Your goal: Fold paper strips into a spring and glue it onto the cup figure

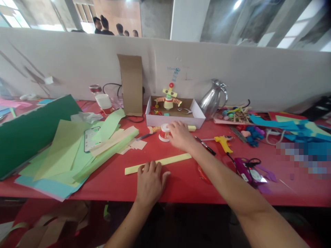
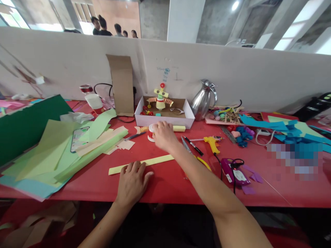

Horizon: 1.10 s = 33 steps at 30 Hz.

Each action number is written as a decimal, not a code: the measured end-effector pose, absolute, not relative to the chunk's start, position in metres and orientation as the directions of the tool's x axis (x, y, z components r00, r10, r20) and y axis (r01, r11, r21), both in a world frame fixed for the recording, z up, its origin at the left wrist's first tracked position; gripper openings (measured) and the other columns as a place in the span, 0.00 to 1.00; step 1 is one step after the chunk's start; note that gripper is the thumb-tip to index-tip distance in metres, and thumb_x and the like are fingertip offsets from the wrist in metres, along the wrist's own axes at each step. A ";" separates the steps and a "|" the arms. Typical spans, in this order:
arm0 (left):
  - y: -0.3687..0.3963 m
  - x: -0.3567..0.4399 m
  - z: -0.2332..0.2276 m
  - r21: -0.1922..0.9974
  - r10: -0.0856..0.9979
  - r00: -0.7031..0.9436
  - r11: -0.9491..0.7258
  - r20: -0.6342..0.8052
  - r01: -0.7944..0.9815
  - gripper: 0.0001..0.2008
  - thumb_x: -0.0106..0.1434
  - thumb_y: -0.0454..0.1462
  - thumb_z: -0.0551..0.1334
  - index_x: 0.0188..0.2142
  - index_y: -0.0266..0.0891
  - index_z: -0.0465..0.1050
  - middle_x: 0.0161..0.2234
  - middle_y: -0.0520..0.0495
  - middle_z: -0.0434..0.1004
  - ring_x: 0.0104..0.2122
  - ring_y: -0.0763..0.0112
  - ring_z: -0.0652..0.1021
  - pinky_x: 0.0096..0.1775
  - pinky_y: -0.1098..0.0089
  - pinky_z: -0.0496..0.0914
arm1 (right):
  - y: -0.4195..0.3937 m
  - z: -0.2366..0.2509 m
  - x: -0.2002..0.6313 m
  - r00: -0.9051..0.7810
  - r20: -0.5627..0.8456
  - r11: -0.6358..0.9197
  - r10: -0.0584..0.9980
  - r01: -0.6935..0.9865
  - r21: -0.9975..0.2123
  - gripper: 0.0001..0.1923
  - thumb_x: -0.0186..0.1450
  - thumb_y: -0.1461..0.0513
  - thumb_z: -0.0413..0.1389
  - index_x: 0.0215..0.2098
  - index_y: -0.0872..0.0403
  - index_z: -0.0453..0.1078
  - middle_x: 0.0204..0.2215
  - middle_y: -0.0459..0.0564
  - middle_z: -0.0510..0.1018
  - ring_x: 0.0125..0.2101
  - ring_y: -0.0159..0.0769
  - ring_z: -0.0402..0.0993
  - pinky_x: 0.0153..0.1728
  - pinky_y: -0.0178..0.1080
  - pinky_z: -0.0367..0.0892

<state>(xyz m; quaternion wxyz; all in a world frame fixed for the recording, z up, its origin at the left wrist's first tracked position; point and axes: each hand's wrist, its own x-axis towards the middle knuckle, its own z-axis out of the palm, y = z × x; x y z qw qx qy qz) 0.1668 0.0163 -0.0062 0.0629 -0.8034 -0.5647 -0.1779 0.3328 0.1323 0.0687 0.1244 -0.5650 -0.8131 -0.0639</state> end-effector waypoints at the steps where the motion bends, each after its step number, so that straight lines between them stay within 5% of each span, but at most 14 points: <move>1: 0.016 0.167 -0.006 0.095 0.887 0.300 -0.352 0.352 0.931 0.20 0.70 0.48 0.51 0.49 0.39 0.72 0.44 0.39 0.74 0.46 0.53 0.72 0.47 0.53 0.63 | 0.111 0.061 0.330 -0.404 0.236 0.429 0.884 0.901 -0.063 0.12 0.67 0.64 0.50 0.48 0.56 0.69 0.48 0.58 0.74 0.50 0.48 0.66 0.49 0.48 0.60; 4: 0.016 0.167 -0.005 0.075 0.892 0.314 -0.356 0.326 0.931 0.19 0.68 0.46 0.53 0.51 0.38 0.71 0.45 0.38 0.74 0.47 0.52 0.72 0.47 0.53 0.63 | 0.054 0.035 0.325 -0.523 0.113 0.535 0.845 0.833 -0.138 0.08 0.66 0.65 0.53 0.44 0.53 0.71 0.42 0.51 0.76 0.43 0.41 0.70 0.44 0.42 0.63; 11: 0.016 0.156 -0.003 0.055 0.905 0.292 -0.323 0.309 0.945 0.22 0.70 0.49 0.49 0.48 0.38 0.72 0.46 0.37 0.75 0.46 0.52 0.73 0.45 0.55 0.63 | 0.028 0.008 0.352 -0.386 0.126 0.403 0.914 0.899 -0.172 0.15 0.67 0.71 0.47 0.48 0.56 0.70 0.48 0.55 0.74 0.49 0.41 0.66 0.49 0.42 0.62; 23: 0.006 0.102 0.003 0.056 0.900 0.173 -0.213 0.401 0.975 0.17 0.71 0.44 0.50 0.41 0.38 0.74 0.42 0.40 0.77 0.45 0.54 0.74 0.47 0.56 0.63 | 0.035 0.020 0.370 -0.237 0.116 0.235 0.965 0.972 0.032 0.14 0.63 0.73 0.47 0.39 0.60 0.72 0.39 0.61 0.74 0.44 0.49 0.67 0.46 0.46 0.61; 28: 0.018 0.151 0.004 0.043 0.886 0.350 -0.380 0.303 0.924 0.16 0.70 0.44 0.51 0.48 0.40 0.73 0.45 0.39 0.76 0.44 0.55 0.73 0.44 0.58 0.65 | 0.033 0.017 0.326 -0.403 0.144 0.421 0.904 0.897 -0.132 0.10 0.67 0.68 0.49 0.42 0.56 0.71 0.40 0.55 0.73 0.42 0.43 0.67 0.44 0.42 0.62; 33: 0.019 0.125 -0.001 0.073 0.915 0.268 -0.302 0.300 0.950 0.17 0.71 0.44 0.49 0.44 0.42 0.74 0.45 0.41 0.77 0.45 0.55 0.75 0.45 0.57 0.64 | 0.038 0.007 0.351 -0.355 0.150 0.380 0.923 0.903 -0.201 0.13 0.67 0.71 0.47 0.43 0.56 0.71 0.42 0.54 0.74 0.44 0.40 0.68 0.46 0.39 0.63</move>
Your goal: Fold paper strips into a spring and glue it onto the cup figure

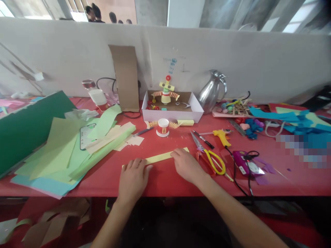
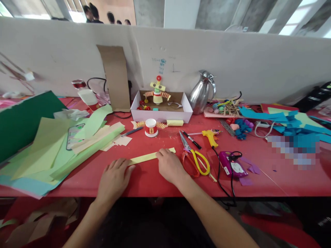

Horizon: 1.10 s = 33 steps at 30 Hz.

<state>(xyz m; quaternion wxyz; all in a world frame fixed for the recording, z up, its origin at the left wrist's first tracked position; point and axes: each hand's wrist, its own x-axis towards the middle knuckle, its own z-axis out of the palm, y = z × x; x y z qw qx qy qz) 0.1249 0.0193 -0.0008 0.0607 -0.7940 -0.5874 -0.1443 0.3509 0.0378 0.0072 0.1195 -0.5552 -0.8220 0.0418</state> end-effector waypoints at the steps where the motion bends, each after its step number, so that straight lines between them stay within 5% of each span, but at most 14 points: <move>1: 0.018 0.111 -0.001 0.090 0.920 0.236 -0.277 0.312 0.957 0.16 0.71 0.43 0.49 0.44 0.42 0.74 0.45 0.42 0.77 0.45 0.56 0.75 0.45 0.57 0.64 | 0.039 0.006 0.362 -0.335 0.152 0.363 0.930 0.904 -0.227 0.15 0.67 0.72 0.46 0.44 0.57 0.71 0.43 0.53 0.74 0.45 0.39 0.68 0.47 0.38 0.63; 7: 0.013 0.074 0.003 0.150 0.927 0.094 -0.158 0.362 0.976 0.16 0.70 0.43 0.51 0.40 0.39 0.75 0.42 0.42 0.79 0.40 0.57 0.77 0.42 0.60 0.66 | 0.039 0.013 0.377 -0.246 0.135 0.267 0.960 0.949 -0.171 0.16 0.64 0.74 0.46 0.42 0.58 0.73 0.41 0.56 0.75 0.45 0.42 0.68 0.49 0.41 0.62; 14: 0.022 0.143 -0.001 0.169 0.890 0.330 -0.395 0.316 0.903 0.15 0.70 0.40 0.51 0.46 0.42 0.75 0.47 0.41 0.77 0.45 0.57 0.75 0.45 0.57 0.68 | 0.029 0.014 0.315 -0.454 0.168 0.484 0.875 0.835 -0.262 0.13 0.68 0.68 0.49 0.47 0.54 0.71 0.46 0.53 0.74 0.47 0.41 0.66 0.49 0.41 0.62; 23: 0.022 0.074 -0.014 0.330 0.927 0.128 -0.251 0.352 0.910 0.18 0.70 0.45 0.51 0.41 0.43 0.77 0.43 0.43 0.79 0.43 0.59 0.77 0.47 0.59 0.69 | 0.040 0.009 0.372 -0.272 0.145 0.294 0.951 0.944 -0.153 0.18 0.65 0.73 0.46 0.47 0.55 0.72 0.45 0.55 0.74 0.47 0.42 0.68 0.48 0.42 0.62; 29: 0.028 0.133 -0.002 0.212 0.910 0.245 -0.326 0.334 0.921 0.15 0.70 0.41 0.52 0.46 0.46 0.76 0.45 0.43 0.78 0.45 0.56 0.77 0.43 0.57 0.69 | 0.036 0.012 0.332 -0.411 0.203 0.446 0.889 0.876 -0.181 0.13 0.65 0.69 0.50 0.45 0.53 0.71 0.45 0.52 0.73 0.46 0.42 0.67 0.47 0.42 0.63; 33: 0.031 0.114 -0.009 0.226 0.928 0.196 -0.275 0.317 0.935 0.16 0.70 0.40 0.50 0.42 0.45 0.77 0.42 0.44 0.79 0.42 0.58 0.78 0.41 0.60 0.71 | 0.040 0.007 0.349 -0.337 0.190 0.376 0.922 0.897 -0.234 0.14 0.67 0.71 0.47 0.43 0.53 0.71 0.43 0.51 0.75 0.44 0.40 0.69 0.46 0.40 0.63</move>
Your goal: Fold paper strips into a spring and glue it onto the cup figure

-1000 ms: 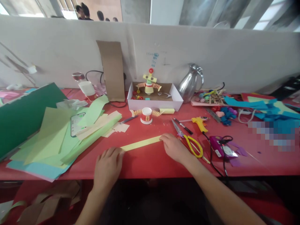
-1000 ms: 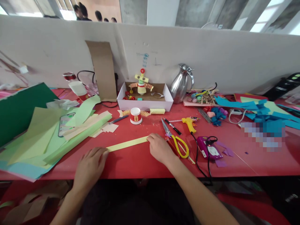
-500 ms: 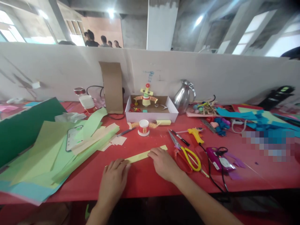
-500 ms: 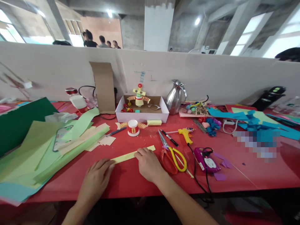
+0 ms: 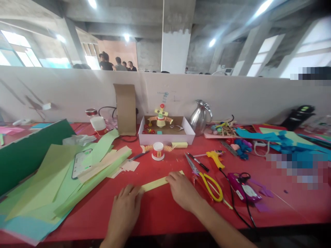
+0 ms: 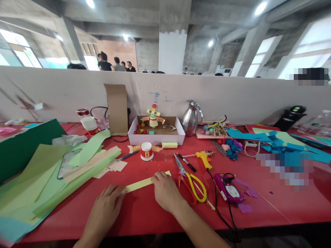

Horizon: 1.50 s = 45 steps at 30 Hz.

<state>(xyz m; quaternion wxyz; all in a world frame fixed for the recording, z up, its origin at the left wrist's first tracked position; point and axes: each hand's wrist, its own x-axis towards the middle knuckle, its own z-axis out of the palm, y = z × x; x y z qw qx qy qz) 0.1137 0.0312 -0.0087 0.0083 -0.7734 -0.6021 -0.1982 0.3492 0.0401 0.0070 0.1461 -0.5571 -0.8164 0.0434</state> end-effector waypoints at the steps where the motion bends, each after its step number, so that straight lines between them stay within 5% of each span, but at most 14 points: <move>1: 0.031 0.100 -0.012 0.249 0.926 0.192 -0.280 0.326 0.927 0.16 0.70 0.41 0.50 0.41 0.45 0.77 0.42 0.44 0.79 0.41 0.59 0.78 0.42 0.61 0.71 | 0.041 0.006 0.358 -0.310 0.190 0.351 0.932 0.904 -0.245 0.15 0.67 0.71 0.46 0.44 0.53 0.72 0.44 0.51 0.75 0.45 0.40 0.69 0.46 0.39 0.63; 4: 0.030 0.064 -0.016 0.279 0.926 0.126 -0.234 0.355 0.931 0.18 0.70 0.45 0.50 0.38 0.43 0.78 0.42 0.43 0.80 0.40 0.60 0.79 0.44 0.62 0.70 | 0.045 0.009 0.379 -0.246 0.181 0.285 0.952 0.929 -0.238 0.16 0.67 0.72 0.45 0.43 0.54 0.73 0.42 0.51 0.76 0.44 0.40 0.70 0.47 0.40 0.62; 10: 0.036 0.075 -0.001 0.130 0.964 0.113 -0.148 0.242 0.980 0.15 0.68 0.39 0.52 0.44 0.42 0.77 0.46 0.42 0.79 0.46 0.55 0.76 0.46 0.58 0.66 | 0.066 0.015 0.380 -0.184 0.128 0.202 0.975 0.968 -0.151 0.13 0.67 0.68 0.51 0.47 0.53 0.72 0.45 0.55 0.75 0.48 0.48 0.67 0.49 0.46 0.60; 15: 0.050 0.082 0.007 0.178 0.991 0.115 -0.126 0.069 0.976 0.13 0.65 0.34 0.54 0.43 0.40 0.76 0.45 0.42 0.78 0.46 0.57 0.75 0.45 0.61 0.66 | 0.078 0.017 0.387 -0.136 0.021 0.136 0.991 0.949 -0.284 0.05 0.63 0.67 0.56 0.36 0.54 0.74 0.41 0.54 0.75 0.46 0.46 0.69 0.46 0.44 0.60; 20: 0.049 0.107 0.039 0.366 0.962 0.272 -0.257 0.011 0.894 0.13 0.64 0.37 0.56 0.44 0.43 0.77 0.45 0.43 0.79 0.48 0.58 0.76 0.47 0.64 0.64 | 0.059 0.044 0.375 -0.294 0.146 0.323 0.945 0.757 -0.568 0.07 0.64 0.69 0.55 0.33 0.53 0.72 0.32 0.46 0.77 0.36 0.35 0.72 0.38 0.35 0.60; 23: 0.046 0.140 0.062 0.516 0.922 0.384 -0.304 -0.054 0.801 0.11 0.62 0.37 0.55 0.36 0.41 0.78 0.32 0.46 0.81 0.34 0.62 0.78 0.36 0.68 0.64 | 0.043 0.062 0.356 -0.342 0.231 0.404 0.911 0.627 -0.666 0.07 0.63 0.69 0.56 0.32 0.51 0.72 0.31 0.44 0.77 0.34 0.33 0.72 0.36 0.34 0.60; 28: 0.046 0.162 0.078 0.785 0.902 0.427 -0.222 -0.060 0.578 0.14 0.62 0.42 0.56 0.27 0.39 0.76 0.26 0.48 0.80 0.29 0.66 0.77 0.33 0.70 0.64 | 0.033 0.068 0.343 -0.145 0.199 0.236 0.969 0.313 -0.920 0.03 0.61 0.61 0.60 0.34 0.52 0.72 0.26 0.43 0.77 0.29 0.33 0.72 0.31 0.33 0.63; 31: 0.046 0.162 0.078 0.848 0.909 0.413 -0.175 -0.056 0.500 0.18 0.61 0.48 0.57 0.25 0.38 0.75 0.25 0.49 0.78 0.27 0.68 0.75 0.31 0.71 0.62 | 0.032 0.066 0.342 -0.112 0.170 0.190 0.979 0.206 -0.960 0.06 0.60 0.59 0.61 0.30 0.53 0.73 0.25 0.44 0.77 0.29 0.34 0.72 0.32 0.34 0.65; 38: 0.037 0.161 0.075 0.871 0.893 0.418 -0.062 -0.170 0.488 0.14 0.58 0.43 0.58 0.25 0.37 0.75 0.25 0.50 0.77 0.28 0.68 0.75 0.32 0.71 0.61 | 0.034 0.070 0.352 -0.088 0.186 0.204 0.979 0.291 -0.935 0.13 0.65 0.54 0.55 0.30 0.54 0.74 0.25 0.45 0.76 0.28 0.34 0.71 0.31 0.34 0.65; 45: 0.014 0.128 0.073 0.634 0.914 0.358 -0.163 -0.192 0.756 0.12 0.58 0.40 0.55 0.21 0.39 0.68 0.19 0.53 0.65 0.24 0.72 0.68 0.28 0.71 0.54 | 0.039 0.076 0.391 0.044 0.208 0.189 0.977 0.264 -0.946 0.15 0.63 0.50 0.58 0.32 0.54 0.74 0.27 0.47 0.77 0.31 0.36 0.72 0.34 0.36 0.67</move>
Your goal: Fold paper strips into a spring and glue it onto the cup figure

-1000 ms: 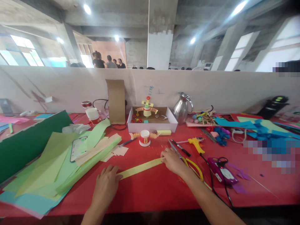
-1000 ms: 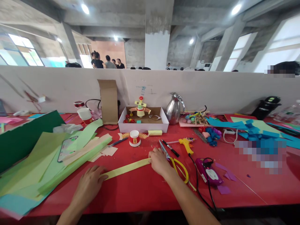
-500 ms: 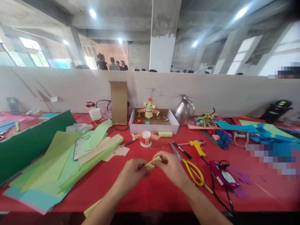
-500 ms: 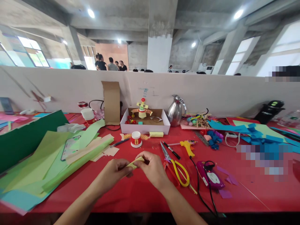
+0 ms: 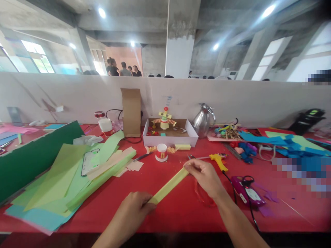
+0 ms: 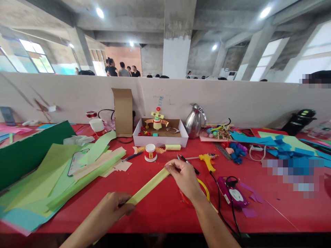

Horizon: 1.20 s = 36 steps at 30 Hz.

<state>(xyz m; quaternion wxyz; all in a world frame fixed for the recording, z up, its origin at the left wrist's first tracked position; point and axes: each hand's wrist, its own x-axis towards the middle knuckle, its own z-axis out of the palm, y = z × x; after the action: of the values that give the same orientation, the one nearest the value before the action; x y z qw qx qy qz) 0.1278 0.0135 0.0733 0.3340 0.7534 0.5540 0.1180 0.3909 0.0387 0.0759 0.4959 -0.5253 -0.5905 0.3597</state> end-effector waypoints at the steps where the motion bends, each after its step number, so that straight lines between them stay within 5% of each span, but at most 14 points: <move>1: 0.011 0.122 0.072 0.638 0.908 0.365 -0.157 -0.207 0.754 0.13 0.59 0.41 0.55 0.21 0.39 0.69 0.20 0.52 0.67 0.24 0.71 0.69 0.28 0.71 0.55 | 0.039 0.076 0.396 0.061 0.213 0.190 0.975 0.266 -0.945 0.16 0.62 0.50 0.58 0.32 0.54 0.74 0.27 0.46 0.77 0.31 0.35 0.72 0.34 0.35 0.67; 7: -0.001 0.079 0.061 0.721 0.841 0.427 -0.066 -0.331 0.690 0.16 0.60 0.45 0.55 0.26 0.39 0.75 0.26 0.49 0.77 0.30 0.66 0.76 0.33 0.72 0.65 | 0.041 0.074 0.423 0.189 0.242 0.189 0.952 0.261 -0.947 0.16 0.61 0.50 0.61 0.33 0.54 0.75 0.27 0.46 0.78 0.29 0.34 0.72 0.32 0.35 0.66; 10: -0.001 0.049 0.057 0.668 0.834 0.407 -0.065 -0.371 0.741 0.14 0.57 0.46 0.57 0.26 0.41 0.78 0.27 0.48 0.79 0.31 0.63 0.78 0.35 0.70 0.68 | 0.041 0.074 0.435 0.241 0.242 0.176 0.940 0.266 -0.948 0.16 0.61 0.49 0.61 0.34 0.54 0.75 0.27 0.47 0.78 0.28 0.35 0.72 0.31 0.35 0.66; 15: 0.009 0.061 0.074 0.630 0.990 0.137 -0.092 -0.023 0.771 0.20 0.59 0.50 0.56 0.43 0.47 0.79 0.45 0.44 0.82 0.46 0.52 0.78 0.49 0.60 0.69 | 0.034 0.086 0.413 0.198 0.319 0.234 0.927 0.360 -0.903 0.13 0.62 0.52 0.59 0.33 0.54 0.75 0.27 0.47 0.78 0.29 0.36 0.73 0.31 0.35 0.66; 17: 0.016 0.100 0.085 0.688 0.972 0.221 -0.214 0.080 0.693 0.23 0.59 0.50 0.58 0.50 0.46 0.75 0.50 0.44 0.79 0.50 0.54 0.76 0.52 0.60 0.67 | 0.027 0.090 0.386 0.084 0.330 0.269 0.940 0.409 -0.872 0.12 0.64 0.54 0.57 0.32 0.53 0.75 0.27 0.47 0.79 0.29 0.37 0.73 0.31 0.36 0.66; 21: 0.034 0.164 0.093 0.814 0.881 0.473 -0.260 -0.021 0.520 0.11 0.61 0.42 0.56 0.34 0.39 0.74 0.29 0.47 0.80 0.30 0.65 0.78 0.35 0.68 0.69 | 0.019 0.088 0.344 -0.097 0.307 0.317 0.947 0.435 -0.843 0.10 0.66 0.57 0.56 0.31 0.51 0.75 0.26 0.44 0.80 0.29 0.35 0.75 0.30 0.34 0.65; 25: 0.050 0.147 0.082 0.846 0.809 0.566 -0.185 -0.158 0.501 0.10 0.58 0.41 0.58 0.23 0.39 0.69 0.23 0.50 0.76 0.27 0.68 0.76 0.30 0.71 0.65 | 0.037 0.071 0.359 0.003 0.296 0.264 0.955 0.446 -0.855 0.11 0.65 0.55 0.55 0.30 0.53 0.74 0.25 0.46 0.79 0.27 0.35 0.74 0.31 0.35 0.66; 32: 0.060 0.059 0.064 0.803 0.846 0.381 0.090 -0.374 0.589 0.17 0.54 0.51 0.63 0.25 0.39 0.73 0.25 0.47 0.78 0.28 0.64 0.76 0.35 0.67 0.69 | 0.077 0.013 0.393 0.198 0.142 0.081 0.970 0.287 -0.954 0.13 0.61 0.52 0.57 0.29 0.54 0.70 0.21 0.44 0.75 0.22 0.35 0.75 0.28 0.36 0.68; 36: 0.063 0.036 0.048 0.802 0.910 0.199 0.197 -0.363 0.564 0.22 0.49 0.55 0.66 0.28 0.37 0.73 0.26 0.46 0.78 0.26 0.68 0.75 0.33 0.69 0.68 | 0.090 -0.008 0.384 0.199 0.067 0.004 0.978 0.300 -0.954 0.12 0.62 0.54 0.55 0.30 0.54 0.69 0.23 0.45 0.76 0.22 0.35 0.77 0.26 0.35 0.69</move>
<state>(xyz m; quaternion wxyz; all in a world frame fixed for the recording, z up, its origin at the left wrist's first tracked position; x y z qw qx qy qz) 0.0356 0.0633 0.0478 0.4799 0.6075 0.6066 0.1806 0.3835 0.0896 -0.0079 0.4770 -0.6098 -0.5239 0.3552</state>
